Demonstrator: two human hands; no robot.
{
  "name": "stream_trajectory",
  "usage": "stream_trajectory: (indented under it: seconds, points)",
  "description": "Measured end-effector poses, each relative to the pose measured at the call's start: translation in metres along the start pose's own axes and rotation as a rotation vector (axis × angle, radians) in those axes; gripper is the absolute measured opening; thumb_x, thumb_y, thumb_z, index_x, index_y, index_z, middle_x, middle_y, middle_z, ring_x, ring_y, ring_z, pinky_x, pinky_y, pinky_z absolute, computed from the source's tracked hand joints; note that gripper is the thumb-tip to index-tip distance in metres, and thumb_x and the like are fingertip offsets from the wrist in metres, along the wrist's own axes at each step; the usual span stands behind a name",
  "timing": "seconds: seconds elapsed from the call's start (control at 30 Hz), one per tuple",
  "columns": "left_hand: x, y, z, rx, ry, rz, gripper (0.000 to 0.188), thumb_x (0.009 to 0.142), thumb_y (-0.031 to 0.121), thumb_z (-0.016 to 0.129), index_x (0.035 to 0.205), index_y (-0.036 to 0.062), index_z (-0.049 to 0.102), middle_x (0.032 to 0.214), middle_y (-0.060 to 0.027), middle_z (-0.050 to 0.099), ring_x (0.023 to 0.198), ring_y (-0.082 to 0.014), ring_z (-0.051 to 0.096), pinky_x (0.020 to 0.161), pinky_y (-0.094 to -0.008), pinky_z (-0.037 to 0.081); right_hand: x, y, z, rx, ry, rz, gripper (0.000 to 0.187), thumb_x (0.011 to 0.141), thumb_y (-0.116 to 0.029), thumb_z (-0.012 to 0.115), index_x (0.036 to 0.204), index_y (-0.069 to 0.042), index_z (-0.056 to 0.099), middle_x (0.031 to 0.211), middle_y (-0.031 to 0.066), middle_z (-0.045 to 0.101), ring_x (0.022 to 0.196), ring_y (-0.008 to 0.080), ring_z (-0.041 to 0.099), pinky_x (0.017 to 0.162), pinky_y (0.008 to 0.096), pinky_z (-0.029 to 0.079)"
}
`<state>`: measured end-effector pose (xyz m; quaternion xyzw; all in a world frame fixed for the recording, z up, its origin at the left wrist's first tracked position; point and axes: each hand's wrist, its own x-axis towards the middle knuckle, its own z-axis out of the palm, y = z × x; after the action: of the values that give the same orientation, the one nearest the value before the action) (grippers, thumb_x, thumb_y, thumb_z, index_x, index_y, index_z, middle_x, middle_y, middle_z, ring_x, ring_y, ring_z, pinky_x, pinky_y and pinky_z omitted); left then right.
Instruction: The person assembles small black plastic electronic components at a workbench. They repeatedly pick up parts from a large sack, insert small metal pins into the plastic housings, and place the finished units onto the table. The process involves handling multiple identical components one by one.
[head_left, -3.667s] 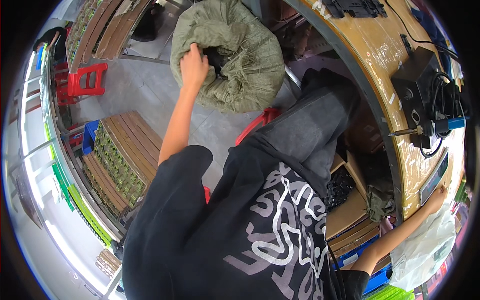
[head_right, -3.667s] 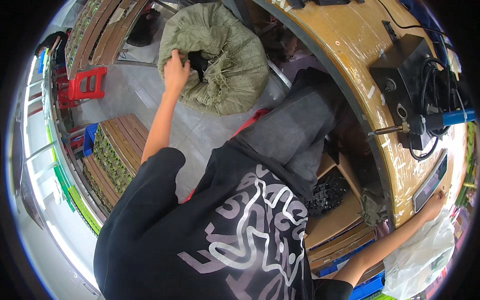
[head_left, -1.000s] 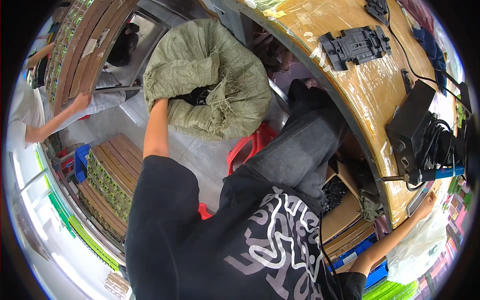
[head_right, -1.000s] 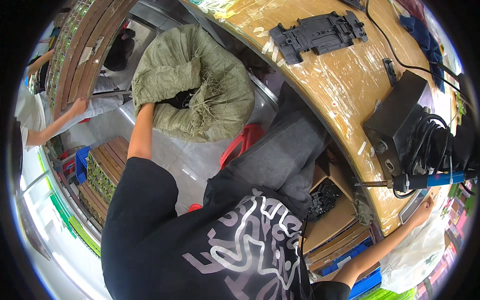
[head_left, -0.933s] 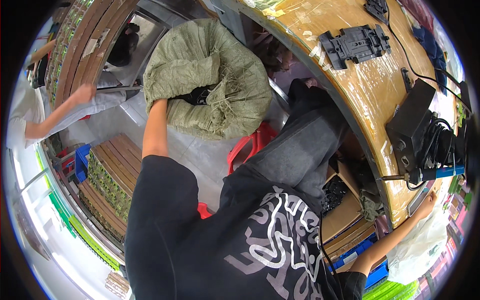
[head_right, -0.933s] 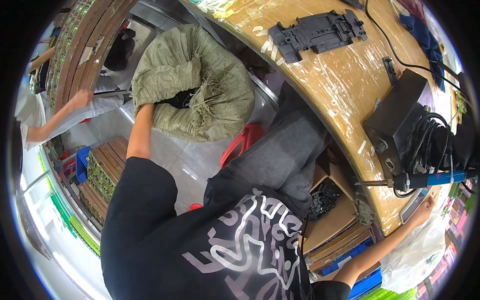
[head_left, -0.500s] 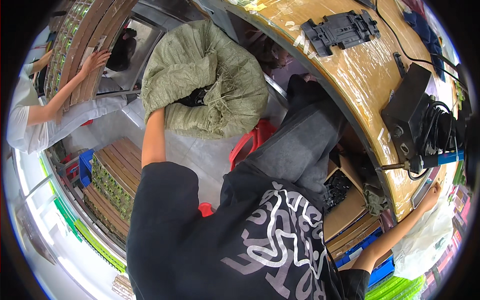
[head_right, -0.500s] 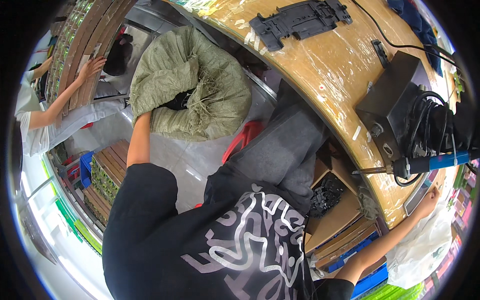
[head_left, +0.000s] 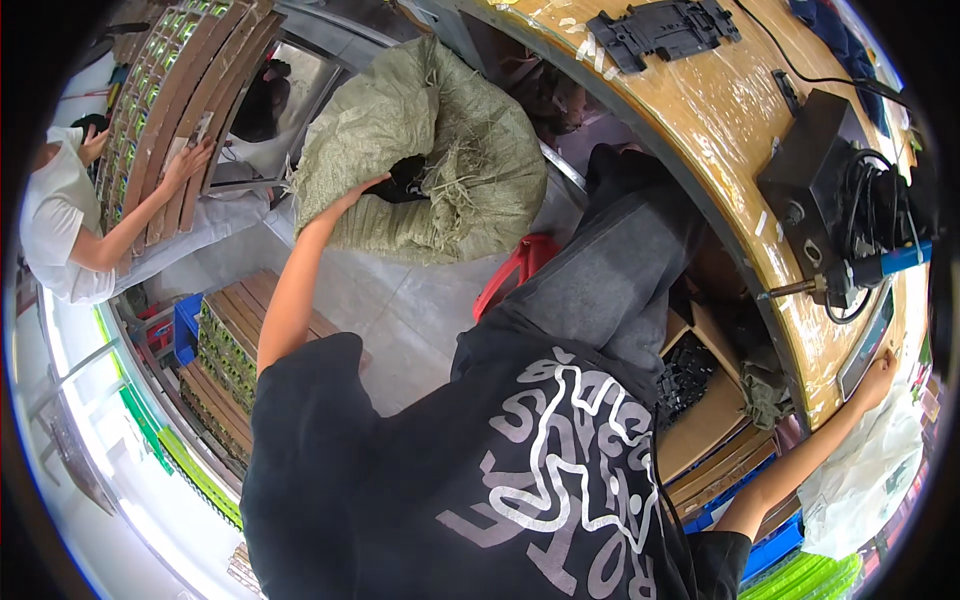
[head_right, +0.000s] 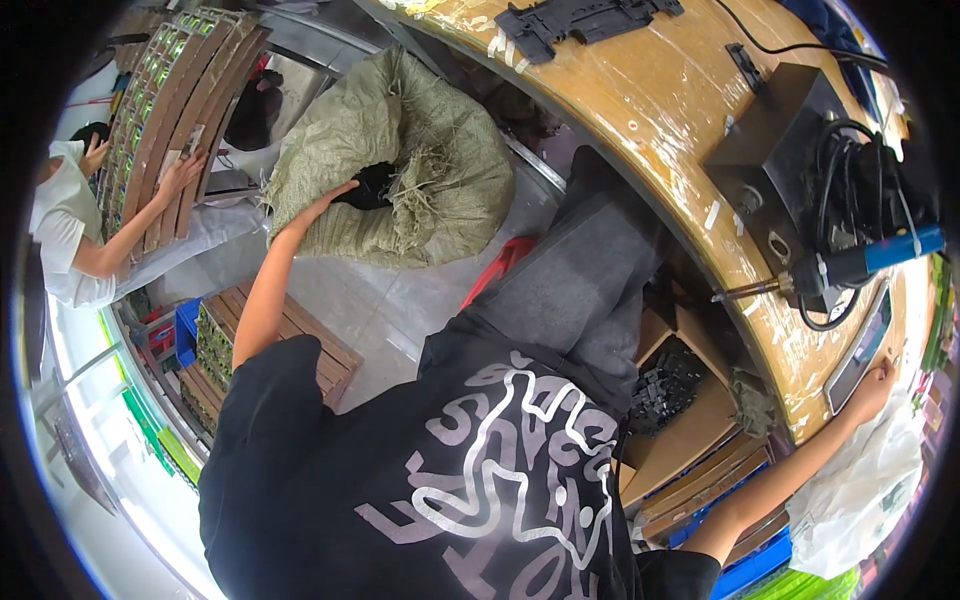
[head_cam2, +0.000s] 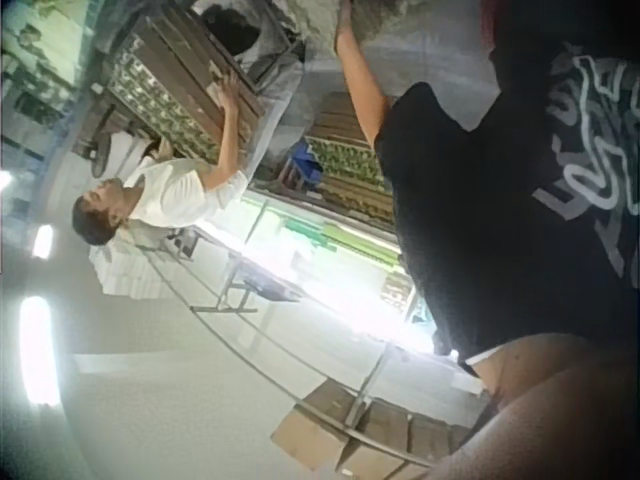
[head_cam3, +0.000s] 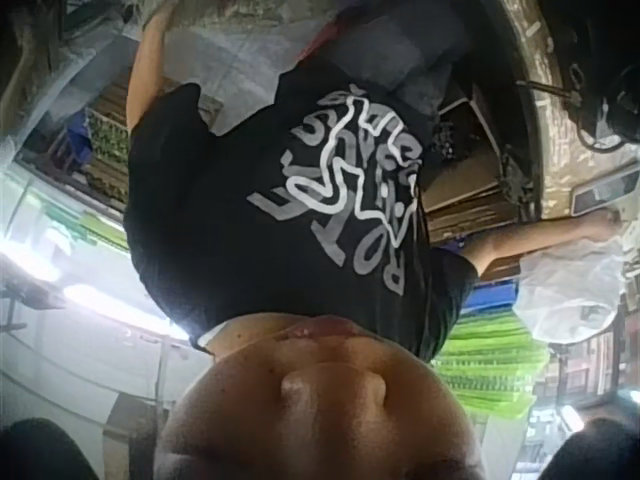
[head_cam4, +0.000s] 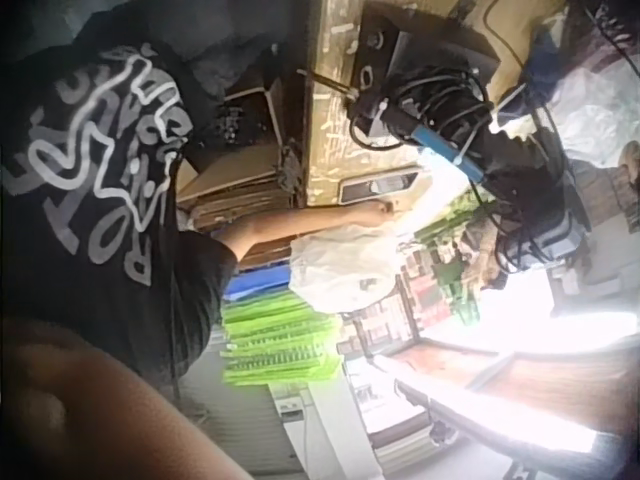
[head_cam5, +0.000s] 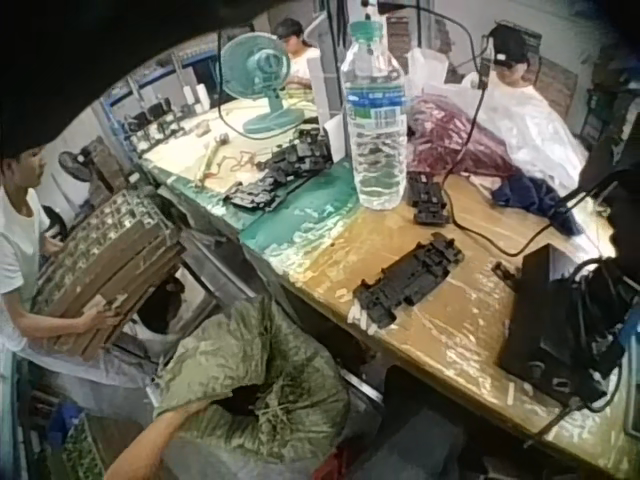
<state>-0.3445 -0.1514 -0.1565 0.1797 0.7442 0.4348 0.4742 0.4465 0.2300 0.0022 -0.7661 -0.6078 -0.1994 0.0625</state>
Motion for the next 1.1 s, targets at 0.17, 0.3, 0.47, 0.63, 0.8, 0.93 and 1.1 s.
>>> stream_trajectory:
  seconds: [0.17, 0.3, 0.47, 0.63, 0.8, 0.93, 1.1]
  points:
    - [-0.023, 0.044, 0.026, 0.939, -0.138, -0.098, 0.081, 0.06, 0.046, 0.068, 0.123, 0.005, 0.037, 0.119, -0.0129, 0.045, 0.111, -0.027, 0.041, 0.095, -0.0318, 0.03, 0.004, 0.009, 0.005, -0.009, 0.012, -0.033, 0.034, 0.079, -0.02, 0.036, 0.107, -0.017, 0.055, 0.104, 0.0072, 0.058, 0.093, 0.0281, 0.055, 0.077, 0.0354, 0.042]
    - [-0.025, 0.018, 0.001, 0.972, -0.295, 0.036, 0.082, 0.056, 0.034, 0.074, 0.122, 0.0016, 0.038, 0.121, -0.0163, 0.044, 0.113, -0.0263, 0.04, 0.095, -0.0306, 0.03, 0.003, 0.001, 0.006, 0.016, -0.004, -0.029, 0.035, 0.078, -0.018, 0.036, 0.107, -0.015, 0.055, 0.104, 0.0086, 0.057, 0.093, 0.0293, 0.054, 0.078, 0.036, 0.042]
    - [-0.067, 0.076, 0.029, 1.018, -0.054, 0.368, 0.075, 0.052, 0.023, 0.078, 0.114, -0.0047, 0.043, 0.11, -0.0177, 0.052, 0.103, -0.0282, 0.05, 0.088, -0.0302, 0.037, 0.004, 0.006, 0.009, 0.033, 0.025, -0.073, 0.035, 0.077, -0.017, 0.036, 0.106, -0.014, 0.055, 0.103, 0.0118, 0.057, 0.092, 0.0305, 0.054, 0.079, 0.0372, 0.041]
    - [-0.092, 0.104, 0.043, 0.923, 0.336, 0.548, 0.063, 0.053, 0.023, 0.079, 0.098, -0.0098, 0.05, 0.091, -0.0145, 0.06, 0.083, -0.0188, 0.058, 0.079, -0.03, 0.041, 0.004, 0.005, 0.008, 0.004, -0.01, -0.033, 0.035, 0.077, -0.017, 0.036, 0.106, -0.014, 0.055, 0.103, 0.0137, 0.057, 0.092, 0.0319, 0.054, 0.079, 0.0382, 0.041]
    - [-0.079, 0.104, 0.055, 0.335, 0.316, 0.65, 0.042, 0.056, 0.011, 0.077, 0.089, -0.0034, 0.056, 0.083, -0.0078, 0.06, 0.07, -0.0139, 0.056, 0.071, -0.0256, 0.044, 0.007, 0.002, 0.011, 0.014, 0.017, -0.028, 0.034, 0.078, -0.018, 0.036, 0.107, -0.016, 0.054, 0.103, 0.0135, 0.057, 0.092, 0.0316, 0.054, 0.078, 0.0387, 0.041]
    - [-0.058, 0.094, 0.048, 0.104, 0.524, 0.681, 0.034, 0.06, 0.005, 0.075, 0.087, -0.002, 0.057, 0.083, -0.0047, 0.06, 0.069, -0.0106, 0.055, 0.066, -0.0236, 0.045, 0.009, 0.008, 0.017, 0.008, 0.014, -0.047, 0.034, 0.078, -0.022, 0.037, 0.108, -0.016, 0.054, 0.104, 0.0115, 0.056, 0.092, 0.031, 0.054, 0.078, 0.038, 0.042]
    - [-0.018, 0.082, 0.084, -0.08, 0.744, 0.803, 0.04, 0.06, 0.007, 0.076, 0.092, -0.0027, 0.055, 0.087, -0.0045, 0.057, 0.073, -0.0109, 0.052, 0.069, -0.0234, 0.043, 0.012, 0.013, 0.021, -0.026, -0.003, -0.057, 0.035, 0.079, -0.022, 0.037, 0.108, -0.015, 0.053, 0.106, 0.0112, 0.055, 0.092, 0.031, 0.054, 0.078, 0.0383, 0.042]
